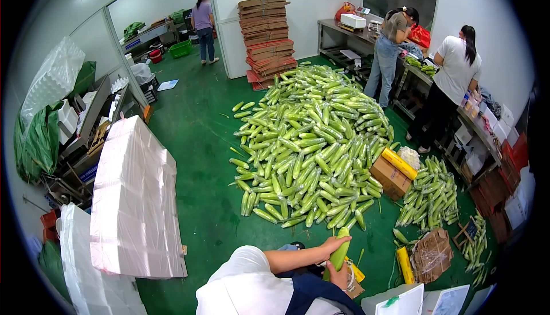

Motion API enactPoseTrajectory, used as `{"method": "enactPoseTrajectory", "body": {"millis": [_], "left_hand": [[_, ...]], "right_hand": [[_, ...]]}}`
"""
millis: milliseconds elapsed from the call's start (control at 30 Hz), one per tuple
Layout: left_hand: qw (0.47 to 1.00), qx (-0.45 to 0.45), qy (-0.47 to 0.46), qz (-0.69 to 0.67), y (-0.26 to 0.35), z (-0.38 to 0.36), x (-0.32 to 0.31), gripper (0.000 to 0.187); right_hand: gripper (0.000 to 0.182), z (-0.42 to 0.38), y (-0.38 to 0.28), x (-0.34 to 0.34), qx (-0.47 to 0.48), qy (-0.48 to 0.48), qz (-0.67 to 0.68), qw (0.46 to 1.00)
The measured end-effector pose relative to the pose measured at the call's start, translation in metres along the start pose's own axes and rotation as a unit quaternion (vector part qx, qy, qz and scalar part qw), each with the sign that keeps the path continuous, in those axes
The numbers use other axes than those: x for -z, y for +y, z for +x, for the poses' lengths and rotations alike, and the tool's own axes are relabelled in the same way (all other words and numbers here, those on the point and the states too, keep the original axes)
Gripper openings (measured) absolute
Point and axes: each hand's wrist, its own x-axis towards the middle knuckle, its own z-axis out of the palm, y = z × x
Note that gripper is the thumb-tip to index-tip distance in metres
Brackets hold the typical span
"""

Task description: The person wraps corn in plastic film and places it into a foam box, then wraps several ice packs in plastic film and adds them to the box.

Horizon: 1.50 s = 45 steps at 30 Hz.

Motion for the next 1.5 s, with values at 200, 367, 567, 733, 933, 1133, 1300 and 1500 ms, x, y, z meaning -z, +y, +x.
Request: {"method": "enactPoseTrajectory", "body": {"millis": [200,367,567,733,933,1133,1300,1500], "left_hand": [[1.000,-0.004,-0.006,-0.005,0.002,-0.004,0.000,0.060],[0.999,-0.025,0.019,-0.011,-0.001,-0.004,-0.002,0.056],[1.000,-0.021,0.009,-0.014,-0.003,0.000,0.001,0.059],[1.000,-0.006,0.004,-0.015,-0.004,0.005,0.004,0.055],[1.000,-0.012,0.023,-0.011,-0.005,0.004,0.004,0.060],[1.000,-0.020,0.014,-0.013,-0.008,0.010,0.006,0.063],[1.000,-0.022,0.012,-0.013,-0.009,0.009,0.004,0.061],[1.000,-0.024,0.008,-0.015,-0.009,0.002,-0.001,0.061]], "right_hand": [[0.042,-0.002,-0.003,-0.002,0.003,-0.001,-0.001,1.000],[0.042,-0.001,-0.001,-0.001,0.003,-0.001,-0.006,1.000],[0.040,-0.001,-0.001,-0.002,-0.002,-0.004,-0.009,1.000],[0.039,0.001,0.002,-0.002,0.001,0.000,-0.010,1.000],[0.039,-0.001,-0.002,-0.005,-0.002,0.003,0.000,1.000],[0.040,0.001,0.001,-0.003,-0.007,0.004,0.002,1.000],[0.040,-0.001,-0.002,-0.003,-0.002,0.002,0.002,1.000],[0.040,-0.004,0.002,0.000,-0.002,0.003,0.016,1.000]]}}
